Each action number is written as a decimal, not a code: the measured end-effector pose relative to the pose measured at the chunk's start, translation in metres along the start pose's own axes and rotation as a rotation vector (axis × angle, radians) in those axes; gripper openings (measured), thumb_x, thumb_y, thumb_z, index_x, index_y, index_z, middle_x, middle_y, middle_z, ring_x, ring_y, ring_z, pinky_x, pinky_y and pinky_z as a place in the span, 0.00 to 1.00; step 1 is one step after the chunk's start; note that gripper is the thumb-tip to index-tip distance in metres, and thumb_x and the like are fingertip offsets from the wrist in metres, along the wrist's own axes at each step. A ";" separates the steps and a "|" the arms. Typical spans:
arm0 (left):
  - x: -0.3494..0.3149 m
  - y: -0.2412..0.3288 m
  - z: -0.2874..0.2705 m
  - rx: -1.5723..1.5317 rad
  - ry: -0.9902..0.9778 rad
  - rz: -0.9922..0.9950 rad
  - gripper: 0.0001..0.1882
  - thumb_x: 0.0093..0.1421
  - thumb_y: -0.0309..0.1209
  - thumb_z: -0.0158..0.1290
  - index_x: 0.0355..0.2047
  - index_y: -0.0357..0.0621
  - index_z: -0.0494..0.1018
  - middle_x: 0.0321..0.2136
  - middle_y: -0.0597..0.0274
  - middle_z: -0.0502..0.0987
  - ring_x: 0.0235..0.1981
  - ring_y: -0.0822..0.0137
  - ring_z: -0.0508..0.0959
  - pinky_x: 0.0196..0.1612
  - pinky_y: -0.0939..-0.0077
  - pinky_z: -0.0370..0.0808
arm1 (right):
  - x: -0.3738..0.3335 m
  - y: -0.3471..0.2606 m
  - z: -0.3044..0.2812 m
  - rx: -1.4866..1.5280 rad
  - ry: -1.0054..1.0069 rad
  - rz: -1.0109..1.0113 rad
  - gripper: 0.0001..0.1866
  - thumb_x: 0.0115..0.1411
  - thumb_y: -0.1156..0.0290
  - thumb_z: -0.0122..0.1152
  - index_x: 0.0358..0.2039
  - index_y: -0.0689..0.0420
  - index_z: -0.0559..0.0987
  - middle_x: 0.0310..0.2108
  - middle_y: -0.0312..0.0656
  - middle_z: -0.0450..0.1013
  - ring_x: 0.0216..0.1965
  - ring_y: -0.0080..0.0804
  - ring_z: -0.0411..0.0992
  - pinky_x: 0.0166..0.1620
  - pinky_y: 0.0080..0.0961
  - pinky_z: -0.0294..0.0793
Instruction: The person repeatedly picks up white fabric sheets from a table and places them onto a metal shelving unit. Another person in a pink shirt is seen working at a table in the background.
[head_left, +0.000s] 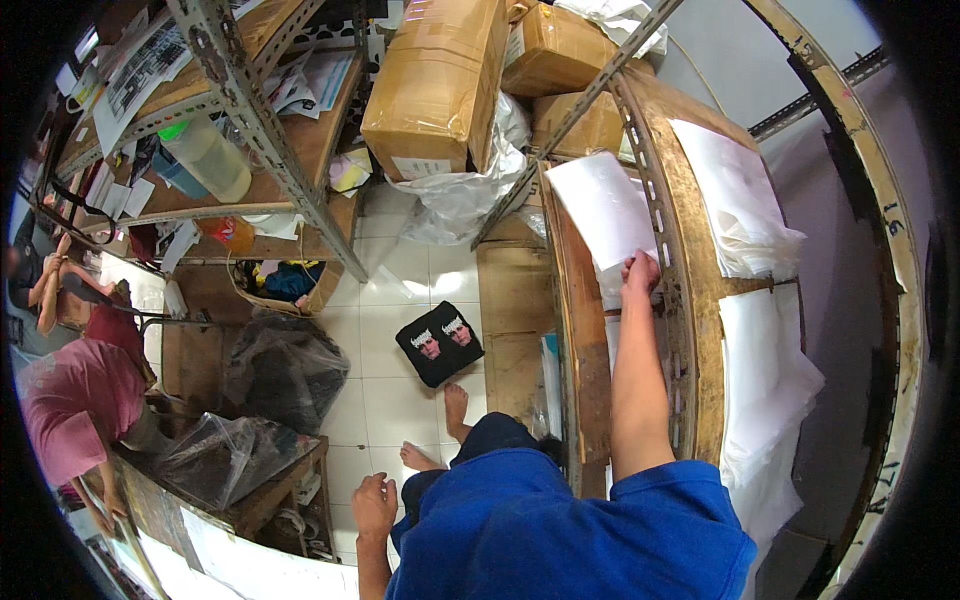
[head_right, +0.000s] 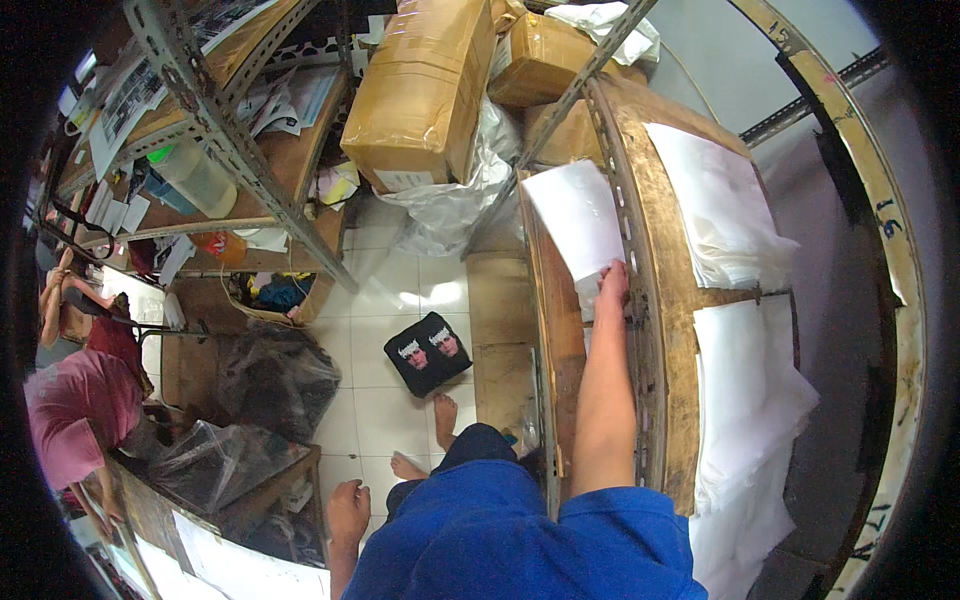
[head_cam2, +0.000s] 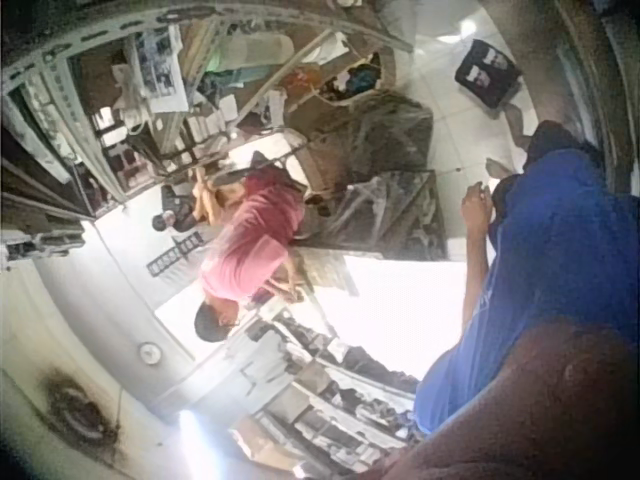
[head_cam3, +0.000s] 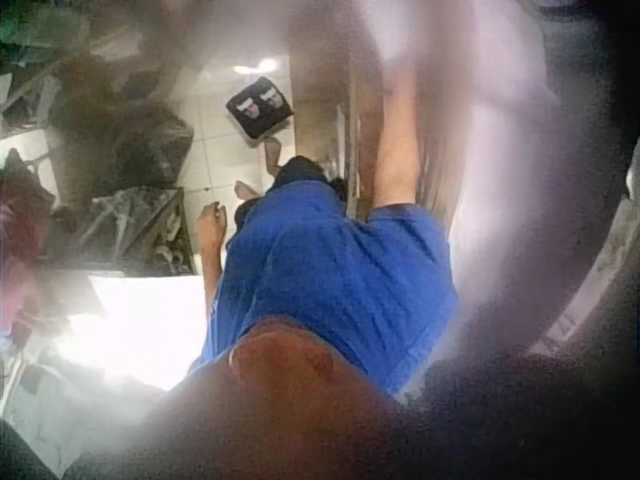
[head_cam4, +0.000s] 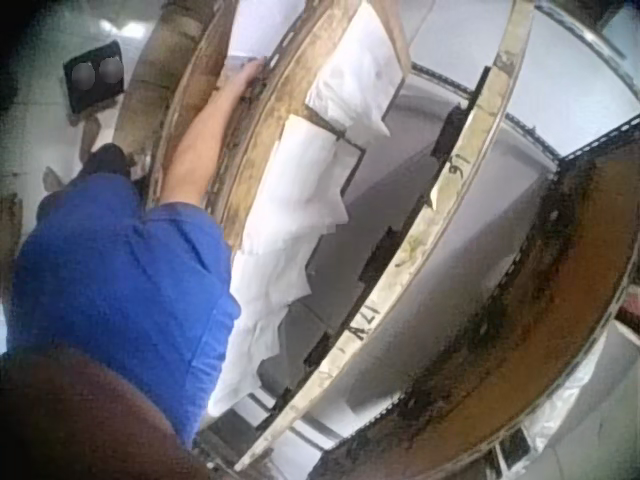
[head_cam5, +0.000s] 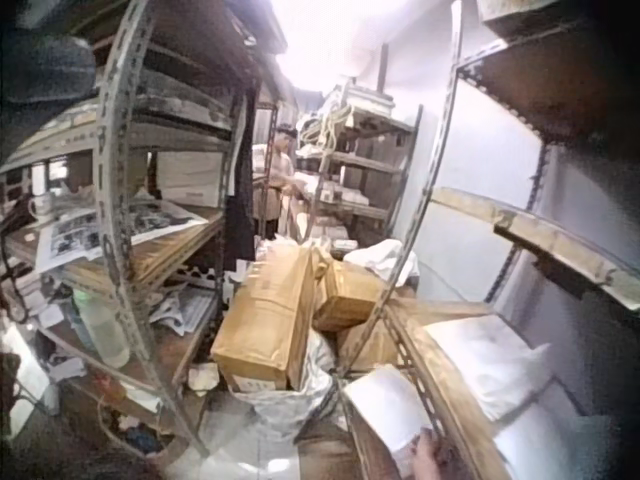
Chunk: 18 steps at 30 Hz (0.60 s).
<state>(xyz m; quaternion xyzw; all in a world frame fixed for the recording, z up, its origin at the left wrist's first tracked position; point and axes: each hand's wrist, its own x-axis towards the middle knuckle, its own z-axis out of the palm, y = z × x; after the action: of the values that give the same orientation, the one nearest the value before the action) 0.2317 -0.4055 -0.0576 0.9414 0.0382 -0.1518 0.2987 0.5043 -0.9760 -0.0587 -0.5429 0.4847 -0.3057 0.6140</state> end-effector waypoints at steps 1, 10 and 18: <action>0.001 0.004 0.000 -0.010 -0.007 -0.022 0.09 0.55 0.31 0.53 0.33 0.40 0.75 0.25 0.54 0.76 0.24 0.56 0.77 0.32 0.62 0.72 | 0.009 0.006 -0.004 0.027 0.051 0.015 0.05 0.57 0.67 0.53 0.31 0.54 0.71 0.17 0.33 0.66 0.13 0.19 0.61 0.14 0.15 0.58; 0.015 0.024 0.004 -0.046 0.016 0.011 0.10 0.55 0.32 0.53 0.34 0.39 0.75 0.25 0.53 0.76 0.23 0.57 0.77 0.31 0.64 0.74 | 0.047 0.049 -0.031 0.194 0.095 0.053 0.06 0.56 0.71 0.55 0.29 0.53 0.66 0.19 0.35 0.68 0.17 0.21 0.67 0.18 0.14 0.69; 0.000 0.022 -0.010 -0.048 0.000 -0.009 0.10 0.55 0.31 0.53 0.35 0.38 0.75 0.26 0.52 0.76 0.26 0.55 0.77 0.32 0.63 0.74 | 0.010 0.036 -0.024 0.263 0.211 0.049 0.07 0.56 0.72 0.55 0.31 0.56 0.65 0.23 0.36 0.68 0.21 0.22 0.68 0.22 0.17 0.71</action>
<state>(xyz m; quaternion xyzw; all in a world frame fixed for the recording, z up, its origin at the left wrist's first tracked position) 0.2376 -0.4177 -0.0382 0.9339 0.0458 -0.1521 0.3204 0.4804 -0.9855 -0.0944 -0.4107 0.5155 -0.4067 0.6326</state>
